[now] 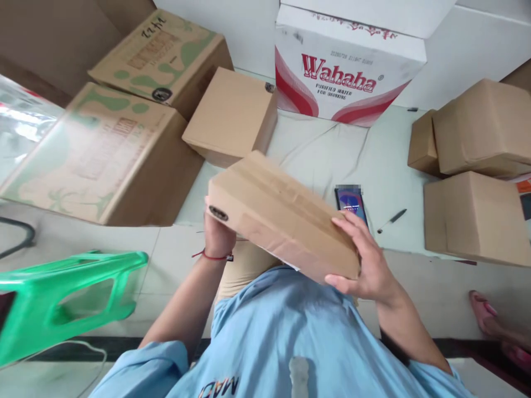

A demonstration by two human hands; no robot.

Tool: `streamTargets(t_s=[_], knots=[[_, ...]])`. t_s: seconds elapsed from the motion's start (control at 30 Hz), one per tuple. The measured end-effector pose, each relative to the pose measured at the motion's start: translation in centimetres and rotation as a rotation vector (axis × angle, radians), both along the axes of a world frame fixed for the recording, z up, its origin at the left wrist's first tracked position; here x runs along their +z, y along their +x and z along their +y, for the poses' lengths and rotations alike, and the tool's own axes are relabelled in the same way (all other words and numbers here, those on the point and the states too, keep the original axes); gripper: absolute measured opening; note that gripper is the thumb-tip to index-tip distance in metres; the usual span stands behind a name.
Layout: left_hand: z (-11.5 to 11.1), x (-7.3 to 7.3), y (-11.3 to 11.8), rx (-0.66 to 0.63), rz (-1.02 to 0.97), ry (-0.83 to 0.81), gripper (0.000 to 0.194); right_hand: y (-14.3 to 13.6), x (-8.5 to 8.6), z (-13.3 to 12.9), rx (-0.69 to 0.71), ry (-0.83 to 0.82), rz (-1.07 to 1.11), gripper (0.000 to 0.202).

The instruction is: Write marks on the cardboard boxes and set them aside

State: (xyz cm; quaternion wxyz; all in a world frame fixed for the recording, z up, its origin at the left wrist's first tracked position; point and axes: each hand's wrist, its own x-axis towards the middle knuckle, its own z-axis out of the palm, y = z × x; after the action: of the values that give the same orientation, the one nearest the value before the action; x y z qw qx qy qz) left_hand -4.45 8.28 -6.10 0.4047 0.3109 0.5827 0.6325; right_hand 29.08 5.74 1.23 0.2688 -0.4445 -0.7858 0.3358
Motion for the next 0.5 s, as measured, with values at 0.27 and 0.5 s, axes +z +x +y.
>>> streamTargets(t_s=[0.27,0.5], knots=[[-4.3,1.4,-4.3,-0.007,-0.457,-0.076,0.047,-2.7,-3.4,2.0,0.167,0.053,-0.073,0.095],[-5.3,3.5,-3.5,-0.171,-0.335,-0.136,0.047,-2.3,-3.6,1.4,-0.393,-0.334,-0.058,0.066]])
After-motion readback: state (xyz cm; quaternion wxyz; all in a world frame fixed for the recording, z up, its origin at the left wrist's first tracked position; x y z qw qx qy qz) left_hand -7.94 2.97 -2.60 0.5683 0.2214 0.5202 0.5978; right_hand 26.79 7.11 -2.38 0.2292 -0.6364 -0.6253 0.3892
